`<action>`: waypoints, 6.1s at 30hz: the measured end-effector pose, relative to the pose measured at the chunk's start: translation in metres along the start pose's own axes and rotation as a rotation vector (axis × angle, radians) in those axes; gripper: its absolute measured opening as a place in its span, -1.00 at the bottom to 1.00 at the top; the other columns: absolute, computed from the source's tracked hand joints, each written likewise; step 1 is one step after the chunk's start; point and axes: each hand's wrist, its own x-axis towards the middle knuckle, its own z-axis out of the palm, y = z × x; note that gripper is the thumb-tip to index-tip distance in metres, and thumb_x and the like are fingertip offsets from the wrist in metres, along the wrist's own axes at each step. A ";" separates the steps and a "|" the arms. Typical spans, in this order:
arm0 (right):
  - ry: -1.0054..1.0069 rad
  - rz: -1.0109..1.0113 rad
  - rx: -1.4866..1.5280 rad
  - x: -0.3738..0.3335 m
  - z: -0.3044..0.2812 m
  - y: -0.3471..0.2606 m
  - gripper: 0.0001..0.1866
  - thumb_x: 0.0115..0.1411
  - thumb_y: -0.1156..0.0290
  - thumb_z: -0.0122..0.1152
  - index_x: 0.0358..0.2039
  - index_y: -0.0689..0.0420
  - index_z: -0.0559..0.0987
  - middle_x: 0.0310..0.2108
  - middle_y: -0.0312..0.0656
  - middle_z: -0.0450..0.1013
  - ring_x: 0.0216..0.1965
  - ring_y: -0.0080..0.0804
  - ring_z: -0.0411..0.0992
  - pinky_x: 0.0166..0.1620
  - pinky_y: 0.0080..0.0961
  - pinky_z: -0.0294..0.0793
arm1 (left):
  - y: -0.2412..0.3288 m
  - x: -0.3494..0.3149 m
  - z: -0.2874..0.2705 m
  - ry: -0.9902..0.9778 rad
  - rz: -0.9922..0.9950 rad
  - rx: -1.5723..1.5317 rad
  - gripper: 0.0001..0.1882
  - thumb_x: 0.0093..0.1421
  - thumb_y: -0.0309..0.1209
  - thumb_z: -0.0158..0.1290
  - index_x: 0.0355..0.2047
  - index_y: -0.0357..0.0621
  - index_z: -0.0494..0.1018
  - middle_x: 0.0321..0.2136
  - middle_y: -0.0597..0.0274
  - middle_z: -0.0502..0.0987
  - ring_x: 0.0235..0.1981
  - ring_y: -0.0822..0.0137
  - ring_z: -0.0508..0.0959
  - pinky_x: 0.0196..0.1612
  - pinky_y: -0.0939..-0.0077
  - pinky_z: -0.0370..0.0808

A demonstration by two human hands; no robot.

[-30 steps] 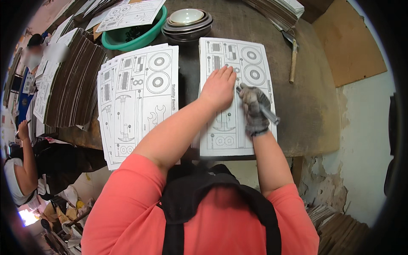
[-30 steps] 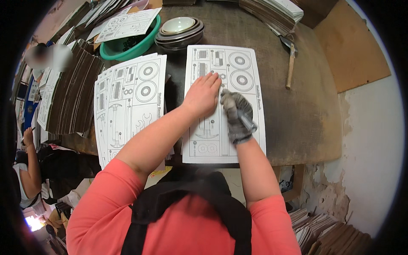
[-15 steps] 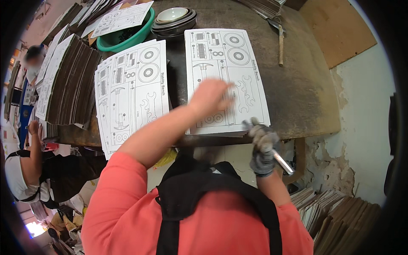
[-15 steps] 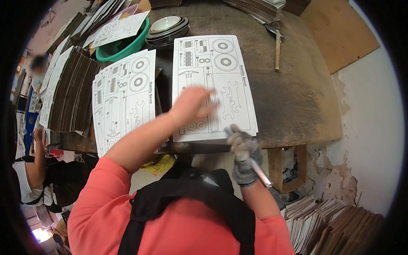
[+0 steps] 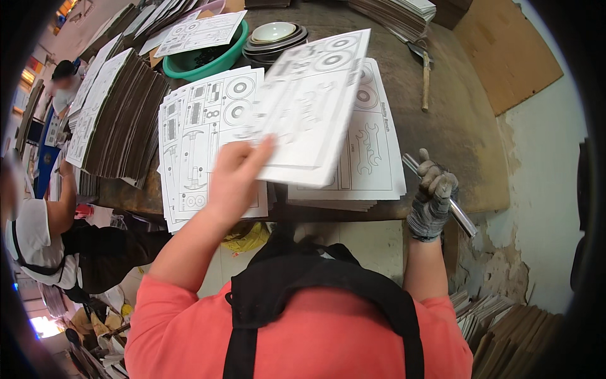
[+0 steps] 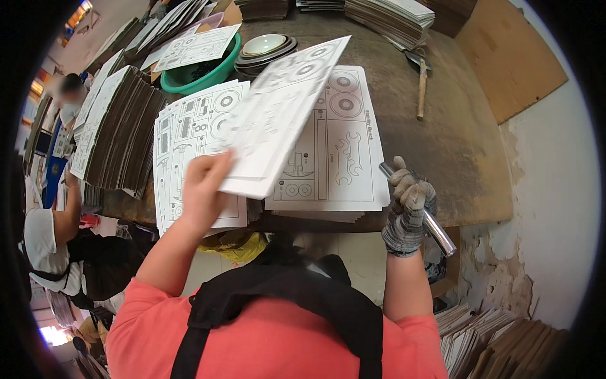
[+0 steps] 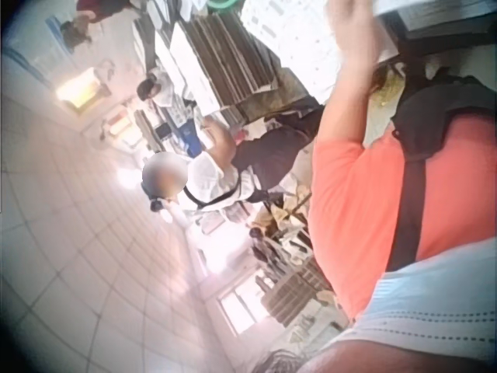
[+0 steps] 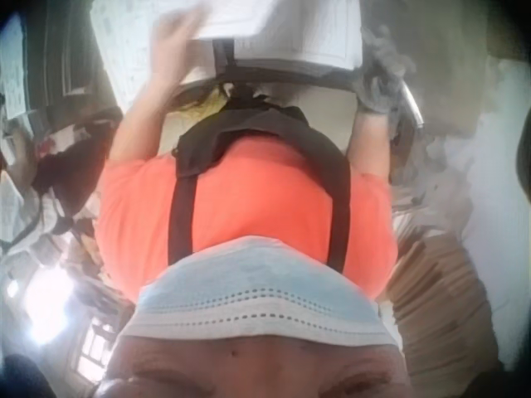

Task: The person repeatedly picks up printed paper sheets from a stack and places them onto a separate pile on the table. The hands move the sheets one at a time, aligning them as they build a new stack.

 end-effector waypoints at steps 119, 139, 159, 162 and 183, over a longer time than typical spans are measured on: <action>0.017 0.052 0.211 0.036 0.042 0.057 -0.63 0.07 0.30 -0.03 -0.80 0.03 0.15 -0.78 -0.38 0.08 -0.57 -0.47 0.18 0.15 -0.21 0.11 | -0.061 -0.094 -0.048 -0.619 -0.317 0.315 -0.53 -0.06 -0.64 -0.07 -0.06 -0.22 0.34 0.02 -0.02 0.31 0.09 0.03 0.26 0.10 0.31 0.24; -0.146 0.270 -0.226 0.053 0.052 0.139 -0.84 0.07 0.39 0.17 -0.39 0.20 0.48 -0.37 -0.21 0.45 -0.30 -0.45 0.40 -0.15 -0.51 0.37 | -0.025 0.074 0.186 -0.324 -0.013 -0.041 -0.54 0.04 -0.37 -0.09 -0.03 -0.29 0.26 0.05 -0.06 0.26 0.12 0.05 0.21 0.18 0.23 0.11; 0.086 0.138 0.005 -0.068 -0.009 0.019 -0.58 0.12 0.16 0.04 -0.78 0.04 0.20 -0.77 -0.40 0.09 -0.56 -0.49 0.15 0.17 -0.22 0.06 | 0.070 0.019 0.117 -0.505 0.337 -0.196 -0.29 -0.24 -0.18 0.25 -0.05 -0.19 0.32 -0.47 0.16 0.42 -0.31 0.17 0.42 0.06 0.21 0.22; 0.076 0.068 -0.055 -0.048 -0.010 0.008 -0.55 0.10 0.14 0.05 -0.80 0.02 0.16 -0.78 -0.40 0.06 -0.56 -0.49 0.13 0.17 -0.20 0.06 | 0.081 0.000 0.119 -0.463 0.422 -0.054 -0.45 -0.09 -0.34 0.07 -0.03 -0.17 0.29 -0.53 0.23 0.38 -0.35 0.23 0.43 0.13 0.13 0.15; -0.023 0.170 0.130 0.071 0.050 0.121 -0.61 0.03 0.18 0.15 -0.78 0.05 0.25 -0.73 -0.35 0.16 -0.49 -0.43 0.24 0.15 -0.16 0.13 | -0.065 -0.042 -0.006 -0.534 -0.341 0.004 -0.55 -0.08 -0.66 -0.08 -0.10 -0.18 0.38 0.01 0.05 0.33 0.08 0.07 0.28 0.10 0.30 0.25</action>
